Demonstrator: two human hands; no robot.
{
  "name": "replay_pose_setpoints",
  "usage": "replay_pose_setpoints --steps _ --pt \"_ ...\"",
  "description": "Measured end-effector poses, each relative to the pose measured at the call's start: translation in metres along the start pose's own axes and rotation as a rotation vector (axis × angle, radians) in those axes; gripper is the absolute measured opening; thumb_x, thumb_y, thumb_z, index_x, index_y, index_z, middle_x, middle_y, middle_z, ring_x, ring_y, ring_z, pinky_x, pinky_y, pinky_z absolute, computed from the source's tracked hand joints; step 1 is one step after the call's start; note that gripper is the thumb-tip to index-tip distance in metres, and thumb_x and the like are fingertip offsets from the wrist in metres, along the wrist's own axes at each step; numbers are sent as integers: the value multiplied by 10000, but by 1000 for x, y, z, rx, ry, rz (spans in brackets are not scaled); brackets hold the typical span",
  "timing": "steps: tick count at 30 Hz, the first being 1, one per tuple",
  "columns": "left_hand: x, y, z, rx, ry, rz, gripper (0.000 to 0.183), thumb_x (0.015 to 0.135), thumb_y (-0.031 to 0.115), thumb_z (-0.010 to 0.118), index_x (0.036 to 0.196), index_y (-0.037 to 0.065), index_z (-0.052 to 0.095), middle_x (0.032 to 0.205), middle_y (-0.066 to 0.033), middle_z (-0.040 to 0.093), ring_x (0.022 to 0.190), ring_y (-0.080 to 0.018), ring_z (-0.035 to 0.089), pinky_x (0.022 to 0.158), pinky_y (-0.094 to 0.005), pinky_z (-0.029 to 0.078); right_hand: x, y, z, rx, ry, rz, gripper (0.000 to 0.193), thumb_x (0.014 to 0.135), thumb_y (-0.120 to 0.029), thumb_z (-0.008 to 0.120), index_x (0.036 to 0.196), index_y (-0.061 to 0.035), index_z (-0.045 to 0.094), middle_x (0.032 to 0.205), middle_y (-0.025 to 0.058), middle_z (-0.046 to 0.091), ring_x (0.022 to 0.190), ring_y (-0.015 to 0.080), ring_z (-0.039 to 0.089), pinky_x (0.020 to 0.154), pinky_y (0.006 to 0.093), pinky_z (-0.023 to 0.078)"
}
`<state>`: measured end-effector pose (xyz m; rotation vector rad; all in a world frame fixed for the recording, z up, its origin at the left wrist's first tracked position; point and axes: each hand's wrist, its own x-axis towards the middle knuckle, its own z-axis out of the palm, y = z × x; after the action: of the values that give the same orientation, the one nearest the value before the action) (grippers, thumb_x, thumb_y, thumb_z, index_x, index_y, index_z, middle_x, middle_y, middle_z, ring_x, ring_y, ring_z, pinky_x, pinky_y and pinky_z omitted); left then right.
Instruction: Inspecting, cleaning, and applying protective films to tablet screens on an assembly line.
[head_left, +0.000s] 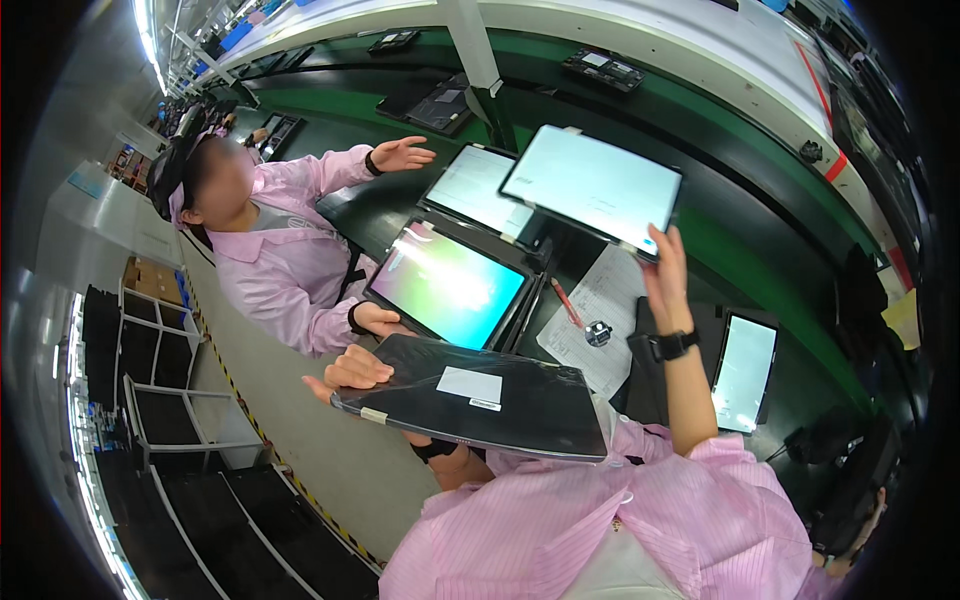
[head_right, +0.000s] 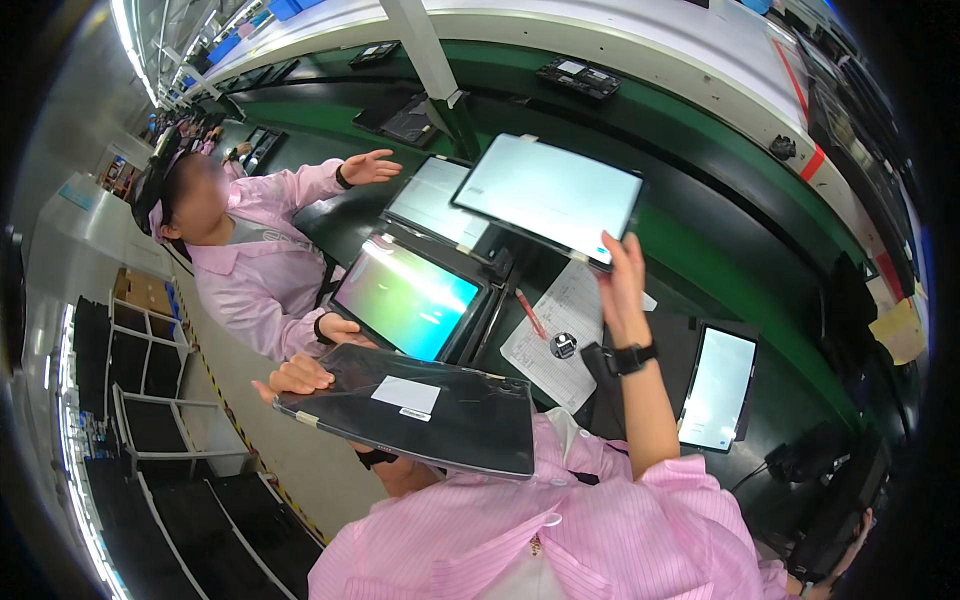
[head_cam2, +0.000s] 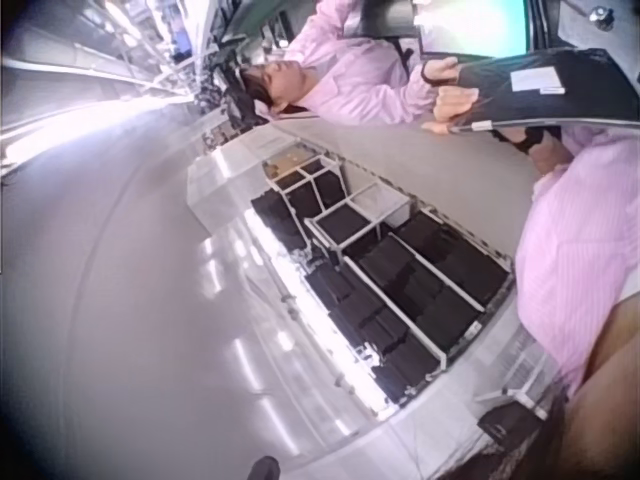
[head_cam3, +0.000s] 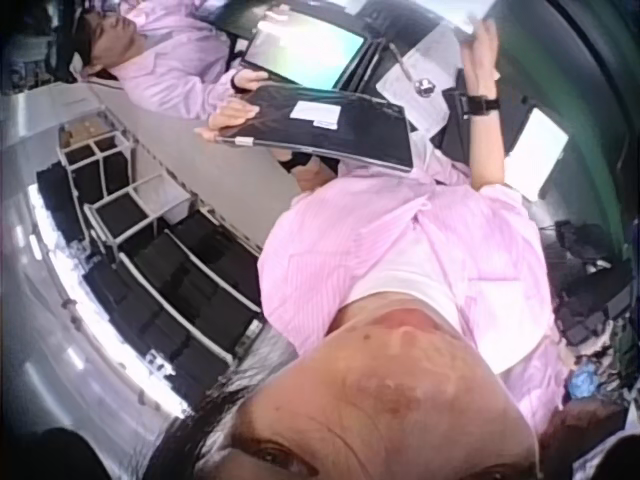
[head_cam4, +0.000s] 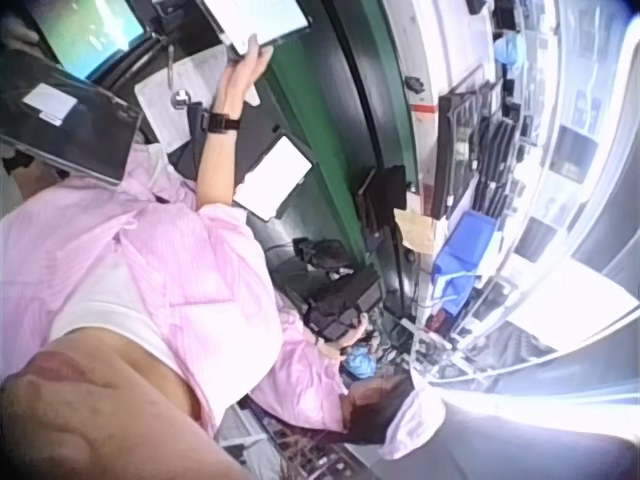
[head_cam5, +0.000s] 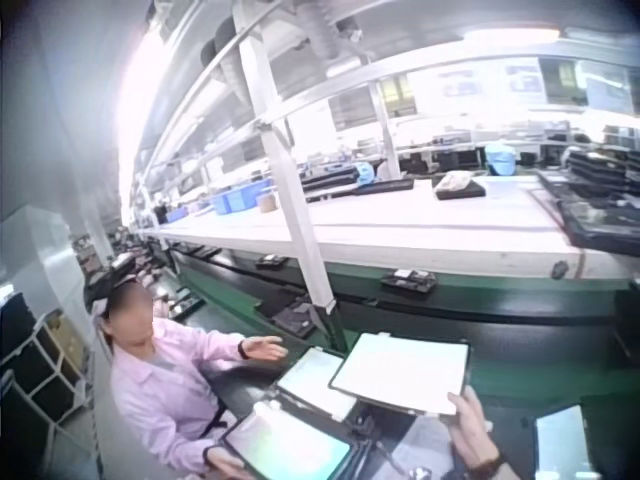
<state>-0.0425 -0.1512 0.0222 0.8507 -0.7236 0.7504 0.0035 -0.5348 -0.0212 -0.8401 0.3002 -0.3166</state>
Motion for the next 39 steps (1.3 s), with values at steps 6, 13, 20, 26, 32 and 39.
replay_pose_setpoints --steps 6,13,20,26,32,39 --pt "9 9 6 21 -14 31 764 953 453 54 603 -15 547 558 -235 588 447 -282 565 414 -321 507 31 88 29 59 -104 123 222 848 -98 609 759 -132 409 803 -15 522 746 77 548 630 262 507" --pt "-4 37 12 88 2 25 755 955 449 56 614 -15 545 564 -235 590 446 -280 561 413 -320 506 46 102 29 -886 -145 -72 386 802 -275 684 581 -44 467 503 3 492 422 76 455 413 239 429" --pt "11 -27 36 83 98 251 646 981 398 119 712 -16 535 614 -209 584 442 -246 525 455 -259 486 -33 -35 48 -551 -561 -307 203 801 -176 667 886 -6 597 846 53 624 774 111 569 679 247 451" --pt "11 -60 92 -57 48 84 631 983 395 147 661 -2 516 551 -179 543 419 -232 502 431 -249 466 -156 -125 41 -656 -869 -869 340 580 -114 812 879 -10 687 858 114 674 789 235 637 683 289 502" --pt "70 -120 139 -207 11 -230 623 983 410 211 512 63 427 402 -75 379 358 -162 417 377 -214 375 -179 -128 17 -984 -479 -1199 299 625 -40 771 908 -14 679 866 107 675 652 178 641 543 216 497" --pt "69 -160 207 34 6 -458 562 975 366 262 478 114 337 401 -25 324 333 -100 282 356 -229 217 -192 -106 -13 -710 -428 -981 129 758 28 648 886 45 644 835 156 660 671 191 635 590 245 492"
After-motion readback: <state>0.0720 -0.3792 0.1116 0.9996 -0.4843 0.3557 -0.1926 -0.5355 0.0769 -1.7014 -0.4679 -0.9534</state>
